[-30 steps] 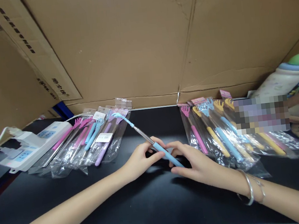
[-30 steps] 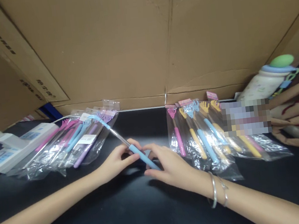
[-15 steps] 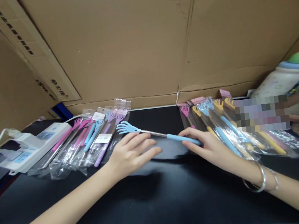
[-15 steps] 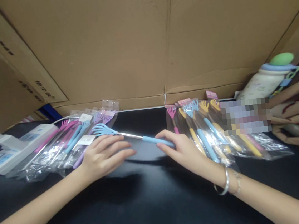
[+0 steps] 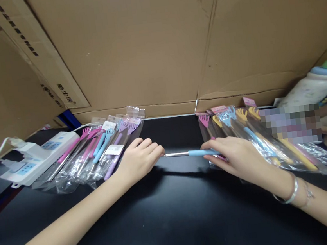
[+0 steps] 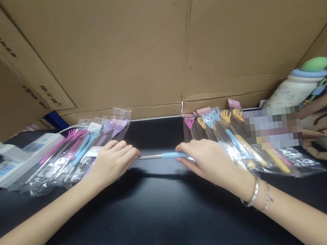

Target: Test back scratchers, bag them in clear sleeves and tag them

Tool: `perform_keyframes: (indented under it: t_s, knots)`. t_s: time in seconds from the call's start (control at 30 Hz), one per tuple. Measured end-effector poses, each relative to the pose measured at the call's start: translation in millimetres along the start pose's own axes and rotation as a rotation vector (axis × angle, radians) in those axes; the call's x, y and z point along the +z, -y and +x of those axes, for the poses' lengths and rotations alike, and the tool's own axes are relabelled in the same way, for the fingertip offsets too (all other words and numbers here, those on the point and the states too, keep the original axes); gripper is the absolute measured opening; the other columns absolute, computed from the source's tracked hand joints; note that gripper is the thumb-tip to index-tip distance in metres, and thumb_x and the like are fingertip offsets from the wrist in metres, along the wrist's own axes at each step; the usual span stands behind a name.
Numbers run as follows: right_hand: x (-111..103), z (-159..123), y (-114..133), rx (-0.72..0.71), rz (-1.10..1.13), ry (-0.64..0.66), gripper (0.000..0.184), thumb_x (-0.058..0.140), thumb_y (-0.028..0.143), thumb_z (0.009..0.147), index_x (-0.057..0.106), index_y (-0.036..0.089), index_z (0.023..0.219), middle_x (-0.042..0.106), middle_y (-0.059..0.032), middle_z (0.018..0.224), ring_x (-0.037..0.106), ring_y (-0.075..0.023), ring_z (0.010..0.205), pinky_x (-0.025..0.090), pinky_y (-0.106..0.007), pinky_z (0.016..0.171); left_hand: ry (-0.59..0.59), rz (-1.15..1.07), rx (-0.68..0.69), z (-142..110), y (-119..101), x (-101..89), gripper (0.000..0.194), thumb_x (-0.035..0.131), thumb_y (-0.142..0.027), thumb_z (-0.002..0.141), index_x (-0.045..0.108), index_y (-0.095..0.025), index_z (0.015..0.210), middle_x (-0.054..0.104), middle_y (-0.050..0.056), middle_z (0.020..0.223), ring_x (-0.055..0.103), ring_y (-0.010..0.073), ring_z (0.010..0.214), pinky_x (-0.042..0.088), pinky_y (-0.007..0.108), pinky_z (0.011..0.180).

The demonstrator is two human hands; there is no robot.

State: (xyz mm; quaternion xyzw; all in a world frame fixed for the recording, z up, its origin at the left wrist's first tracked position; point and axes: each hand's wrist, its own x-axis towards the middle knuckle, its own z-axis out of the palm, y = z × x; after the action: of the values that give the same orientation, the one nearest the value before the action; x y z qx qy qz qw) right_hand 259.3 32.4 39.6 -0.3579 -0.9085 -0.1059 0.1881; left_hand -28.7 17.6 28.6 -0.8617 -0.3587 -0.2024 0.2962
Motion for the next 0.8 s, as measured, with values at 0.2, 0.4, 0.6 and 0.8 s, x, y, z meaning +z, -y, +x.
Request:
perform_keyframes:
  t_s: [0.2,0.4,0.6,0.8]
  knots:
    - [2.3,-5.3,21.6,-0.108,-0.117,-0.031,0.026,0.041,0.029,0.095,0.057,0.021,0.113,0.065,-0.0012,0.074,0.058,-0.0113,0.058,0.03,-0.024,0.053,0.047,-0.075,-0.063,-3.1,-23.4,-3.4,0.031,0.035,-0.034,0.098,0.05,-0.018,0.076,0.057,-0.001,0.065,0.051,0.0149,0.06,0.03,0.029,0.054]
    - [6.6,-6.1,35.1,-0.207,-0.251,0.008,0.028,0.044,0.011,0.089,0.057,0.025,0.11,0.055,0.0036,0.064,0.048,-0.01,0.049,0.017,-0.028,0.049,0.133,-0.111,-0.052,-4.8,-40.7,-4.0,0.025,0.037,-0.032,0.098,0.048,-0.019,0.078,0.056,-0.004,0.059,0.053,0.0143,0.05,0.028,0.029,0.05]
    - [-8.5,7.8,15.3,-0.243,-0.383,-0.094,0.025,0.044,0.008,0.088,0.057,0.021,0.105,0.059,0.0013,0.071,0.049,-0.0118,0.058,0.025,-0.028,0.058,0.051,0.06,-0.028,5.3,-13.2,-13.3,0.025,0.04,-0.031,0.097,0.05,-0.02,0.078,0.057,-0.002,0.06,0.055,0.0145,0.055,0.03,0.028,0.053]
    - [-37.0,9.8,-35.8,-0.189,-0.599,-0.198,0.011,0.049,0.021,0.091,0.06,0.021,0.095,0.061,0.0015,0.071,0.054,-0.0128,0.067,0.027,-0.027,0.057,-0.035,0.326,-0.015,2.9,36.9,-20.8,0.026,0.045,-0.034,0.095,0.054,-0.02,0.076,0.058,-0.001,0.062,0.056,0.0155,0.059,0.032,0.028,0.056]
